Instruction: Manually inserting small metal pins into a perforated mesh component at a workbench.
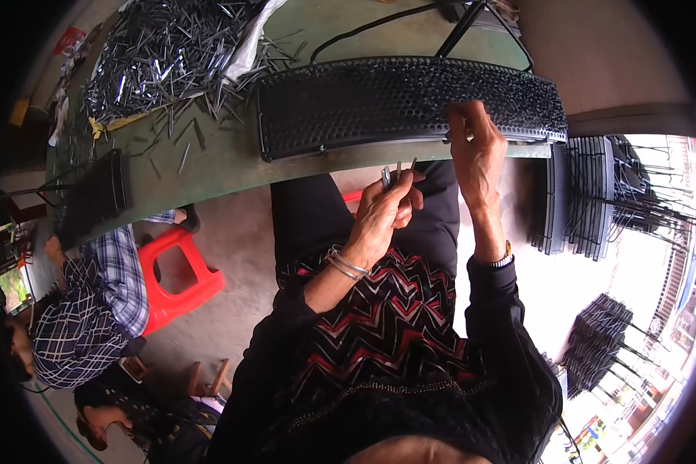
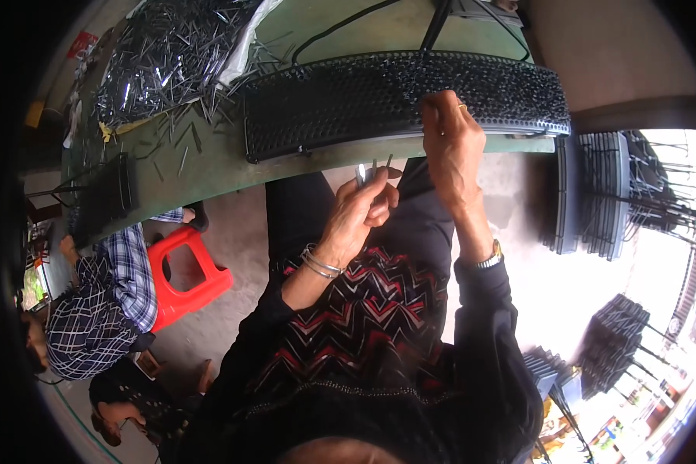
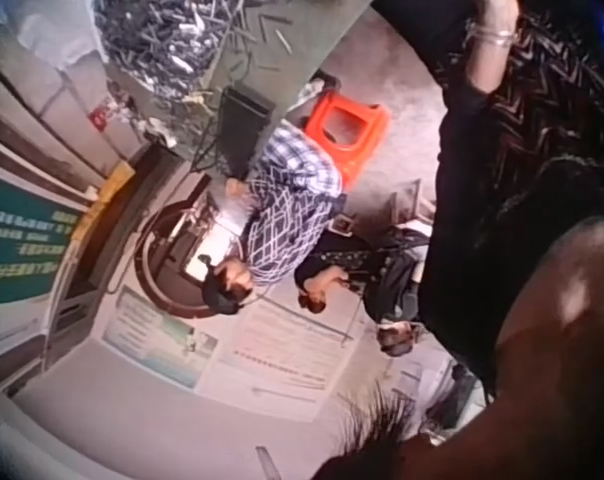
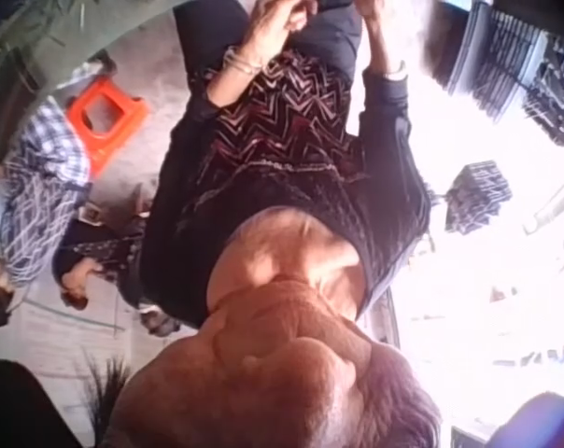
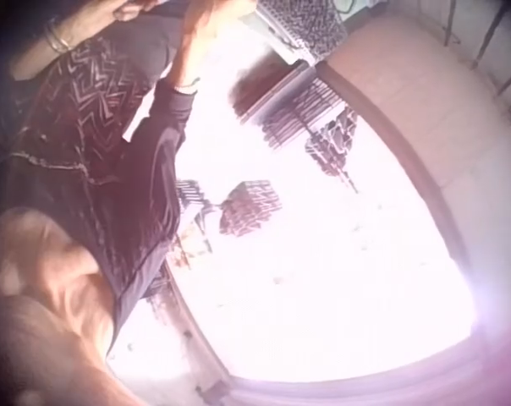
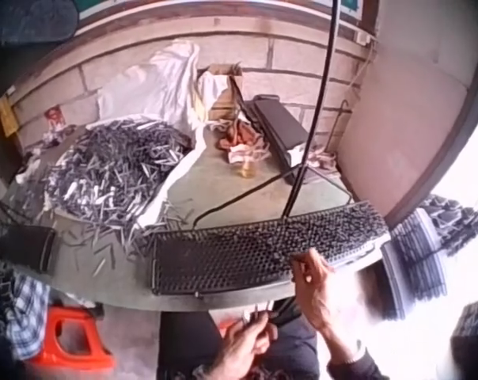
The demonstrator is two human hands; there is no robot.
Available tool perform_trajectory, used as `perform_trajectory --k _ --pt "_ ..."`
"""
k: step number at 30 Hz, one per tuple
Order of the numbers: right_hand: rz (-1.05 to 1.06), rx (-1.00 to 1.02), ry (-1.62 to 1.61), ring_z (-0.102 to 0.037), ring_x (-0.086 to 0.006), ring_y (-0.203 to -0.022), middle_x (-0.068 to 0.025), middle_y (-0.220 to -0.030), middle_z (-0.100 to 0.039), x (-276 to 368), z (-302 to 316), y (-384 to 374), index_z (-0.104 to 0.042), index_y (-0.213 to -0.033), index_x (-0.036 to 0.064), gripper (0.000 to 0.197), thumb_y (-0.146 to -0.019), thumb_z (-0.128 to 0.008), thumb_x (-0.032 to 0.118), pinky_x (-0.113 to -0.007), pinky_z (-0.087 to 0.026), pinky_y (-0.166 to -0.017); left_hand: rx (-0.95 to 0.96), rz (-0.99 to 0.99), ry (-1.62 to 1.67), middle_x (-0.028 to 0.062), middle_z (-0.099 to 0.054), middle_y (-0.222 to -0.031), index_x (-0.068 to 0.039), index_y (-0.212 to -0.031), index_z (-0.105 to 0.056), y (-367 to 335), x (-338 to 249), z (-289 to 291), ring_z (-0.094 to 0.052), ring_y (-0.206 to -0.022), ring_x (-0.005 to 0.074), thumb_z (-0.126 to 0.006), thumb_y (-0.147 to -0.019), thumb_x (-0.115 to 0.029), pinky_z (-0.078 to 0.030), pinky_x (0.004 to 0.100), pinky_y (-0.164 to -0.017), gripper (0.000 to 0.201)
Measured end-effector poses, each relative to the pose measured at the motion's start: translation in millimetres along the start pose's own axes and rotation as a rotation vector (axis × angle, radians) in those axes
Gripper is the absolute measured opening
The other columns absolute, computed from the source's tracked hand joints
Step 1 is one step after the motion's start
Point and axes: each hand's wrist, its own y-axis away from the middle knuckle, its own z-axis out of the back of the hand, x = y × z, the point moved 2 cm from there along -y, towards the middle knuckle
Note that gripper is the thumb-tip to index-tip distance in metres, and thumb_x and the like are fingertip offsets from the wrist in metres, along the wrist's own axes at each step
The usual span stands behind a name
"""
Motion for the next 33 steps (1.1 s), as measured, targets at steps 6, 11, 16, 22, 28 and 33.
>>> perform_trajectory --k 6,11,16,22,28,33 --pt "0.028 -0.005 0.013 -0.061 -0.0139 -0.061 -0.0070 -0.074 -0.063 -1.5 -7.2 1.3 -0.063 -0.091 0.0061 0.003 -0.089 -0.061 0.005 -0.029 -0.048 -0.057 0.005 -0.015 0.044 0.0018 -0.055 -0.071 -0.001 -0.107 -0.060 1.1 -2.5 0.7 -0.033 -0.052 0.0018 -0.052 -0.099 -0.032 -0.023 0.0194 -0.046 0.034" --pt "0.110 0.034 0.163 -0.058 -0.0203 -0.067 -0.0059 -0.081 -0.057 7.9 -7.0 -2.8 -0.066 -0.091 0.0102 0.006 -0.085 -0.066 0.010 -0.032 -0.046 -0.059 0.025 -0.006 0.065 0.0018 -0.055 -0.071 0.000 -0.109 -0.060 1.9 -3.9 -1.3 -0.036 -0.055 0.0025 -0.050 -0.100 -0.031 -0.025 0.0191 -0.046 0.034" --pt "0.135 0.063 0.170 -0.056 -0.0205 -0.066 -0.0056 -0.080 -0.053 11.1 -6.1 -6.4 -0.068 -0.091 0.0115 0.008 -0.083 -0.068 0.012 -0.033 -0.045 -0.060 0.032 0.003 0.053 0.0019 -0.055 -0.070 0.000 -0.108 -0.060 3.2 -5.6 -2.7 -0.038 -0.055 0.0033 -0.049 -0.100 -0.030 -0.027 0.0189 -0.047 0.033" --pt "0.108 0.080 0.168 -0.056 -0.0210 -0.067 -0.0052 -0.081 -0.054 10.6 -4.2 -3.7 -0.069 -0.092 0.0118 0.009 -0.082 -0.068 0.013 -0.033 -0.045 -0.061 0.057 0.018 0.077 0.0013 -0.054 -0.069 -0.002 -0.107 -0.061 3.4 -2.4 0.2 -0.037 -0.054 0.0029 -0.050 -0.100 -0.031 -0.027 0.0189 -0.046 0.032" --pt "0.144 0.043 0.203 -0.058 -0.0211 -0.068 -0.0051 -0.082 -0.055 13.0 -8.8 -1.7 -0.069 -0.090 0.0113 0.008 -0.083 -0.068 0.013 -0.033 -0.047 -0.060 0.003 0.000 0.056 0.0002 -0.051 -0.067 -0.003 -0.107 -0.061 3.5 0.9 0.3 -0.035 -0.053 0.0027 -0.051 -0.099 -0.030 -0.026 0.0183 -0.046 0.030" --pt "0.075 -0.006 0.158 -0.059 -0.0219 -0.068 -0.0059 -0.081 -0.056 16.0 -8.3 6.3 -0.068 -0.089 0.0112 0.007 -0.083 -0.069 0.013 -0.034 -0.047 -0.060 0.011 -0.019 0.071 -0.0002 -0.050 -0.067 -0.004 -0.100 -0.061 5.3 0.8 -0.7 -0.036 -0.054 0.0030 -0.052 -0.099 -0.031 -0.027 0.0193 -0.046 0.028"
